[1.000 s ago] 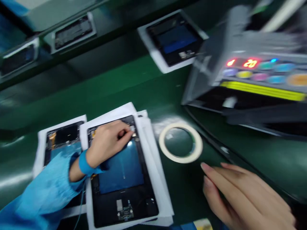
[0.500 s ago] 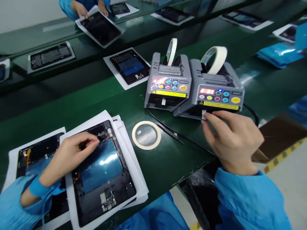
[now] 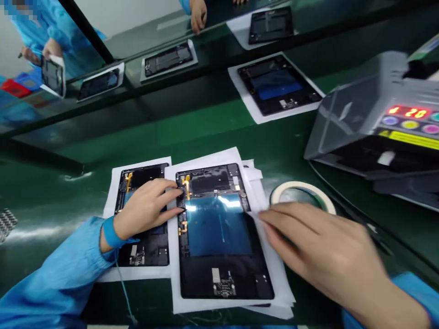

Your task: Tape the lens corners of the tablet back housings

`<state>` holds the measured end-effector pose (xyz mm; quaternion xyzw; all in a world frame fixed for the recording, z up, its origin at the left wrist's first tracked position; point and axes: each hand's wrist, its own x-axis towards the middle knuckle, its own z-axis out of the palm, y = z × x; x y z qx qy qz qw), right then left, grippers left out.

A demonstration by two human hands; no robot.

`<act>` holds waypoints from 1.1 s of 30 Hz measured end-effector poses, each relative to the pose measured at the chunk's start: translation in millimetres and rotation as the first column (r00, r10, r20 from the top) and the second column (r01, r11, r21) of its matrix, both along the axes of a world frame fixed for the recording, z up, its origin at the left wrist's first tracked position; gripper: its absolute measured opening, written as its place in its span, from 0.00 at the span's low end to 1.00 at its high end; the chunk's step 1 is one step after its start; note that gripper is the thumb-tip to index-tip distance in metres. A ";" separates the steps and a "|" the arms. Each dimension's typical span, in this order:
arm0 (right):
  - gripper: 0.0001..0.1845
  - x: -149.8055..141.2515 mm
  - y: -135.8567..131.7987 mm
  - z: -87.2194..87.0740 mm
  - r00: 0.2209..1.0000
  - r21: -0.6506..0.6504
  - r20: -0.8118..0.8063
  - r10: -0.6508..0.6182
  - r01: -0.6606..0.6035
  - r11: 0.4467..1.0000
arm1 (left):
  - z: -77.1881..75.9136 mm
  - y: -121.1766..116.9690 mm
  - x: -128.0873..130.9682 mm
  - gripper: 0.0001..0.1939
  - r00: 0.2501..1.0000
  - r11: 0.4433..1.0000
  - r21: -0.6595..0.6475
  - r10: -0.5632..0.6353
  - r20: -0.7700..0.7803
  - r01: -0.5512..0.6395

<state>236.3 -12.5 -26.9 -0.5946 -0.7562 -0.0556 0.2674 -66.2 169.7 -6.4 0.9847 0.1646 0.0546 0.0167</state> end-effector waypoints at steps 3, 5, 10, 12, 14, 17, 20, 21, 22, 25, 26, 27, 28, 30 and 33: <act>0.07 -42.0 62.1 4.8 0.992 0.043 -0.010 0.127 -0.127 0.991 | -11.7 6.9 4.5 0.24 1.000 1.000 -0.004 -0.020 -0.001 0.020; 0.09 -60.7 98.3 1.6 0.995 0.056 0.001 0.104 -0.104 0.993 | -18.8 9.0 5.5 0.28 1.000 0.999 -0.043 -0.014 0.025 0.015; 0.10 -76.1 135.8 -18.4 0.997 0.068 0.047 0.059 -0.062 0.996 | -32.7 5.5 4.9 0.28 0.994 0.996 -0.085 0.045 0.104 -0.037; 0.08 -75.4 135.2 -23.1 0.995 0.083 0.067 0.077 -0.082 0.993 | -35.1 3.5 5.4 0.27 0.991 0.995 -0.088 0.055 0.124 -0.044; 0.06 -74.5 132.9 -24.0 0.992 0.094 0.094 0.089 -0.098 0.991 | -35.9 2.3 6.2 0.27 0.988 0.994 -0.095 0.060 0.142 -0.046; 0.03 -74.1 131.5 -21.9 0.985 0.092 0.124 0.117 -0.129 0.987 | -36.0 1.7 6.9 0.27 0.989 0.991 -0.117 0.073 0.126 -0.058; 0.03 -73.6 131.9 -21.3 0.984 0.082 0.124 0.130 -0.141 0.987 | -36.5 0.9 7.4 0.27 0.990 0.989 -0.129 0.081 0.116 -0.065; 0.03 -73.3 132.0 -21.7 0.984 0.083 0.125 0.127 -0.138 0.987 | -36.7 0.5 7.5 0.27 0.989 0.990 -0.129 0.081 0.121 -0.065; 0.03 -73.0 132.0 -22.2 0.984 0.085 0.131 0.124 -0.135 0.987 | -36.9 0.2 7.7 0.27 0.989 0.990 -0.127 0.081 0.128 -0.065; 0.03 -73.0 131.6 -23.6 0.978 0.082 0.166 0.123 -0.138 0.987 | -37.5 -0.4 8.1 0.26 0.988 0.991 -0.120 0.079 0.135 -0.063; 0.03 -73.4 131.5 -23.6 0.976 0.078 0.179 0.121 -0.137 0.987 | -37.6 -0.5 8.2 0.26 0.987 0.991 -0.117 0.080 0.137 -0.064; 0.03 -74.0 131.5 -23.4 0.974 0.075 0.192 0.119 -0.136 0.988 | -37.8 -0.6 8.2 0.26 0.987 0.991 -0.114 0.081 0.140 -0.066; 0.03 -74.7 131.7 -23.0 0.972 0.075 0.204 0.119 -0.136 0.988 | -38.0 -0.7 8.1 0.26 0.986 0.992 -0.110 0.083 0.147 -0.067; 0.04 -76.3 132.3 -22.1 0.965 0.080 0.229 0.129 -0.151 0.985 | -38.2 -0.9 7.7 0.26 0.984 0.992 -0.101 0.085 0.159 -0.070; 0.05 -78.1 133.2 -21.4 0.956 0.077 0.256 0.145 -0.170 0.982 | -38.5 -1.2 7.1 0.25 0.983 0.994 -0.094 0.079 0.164 -0.064</act>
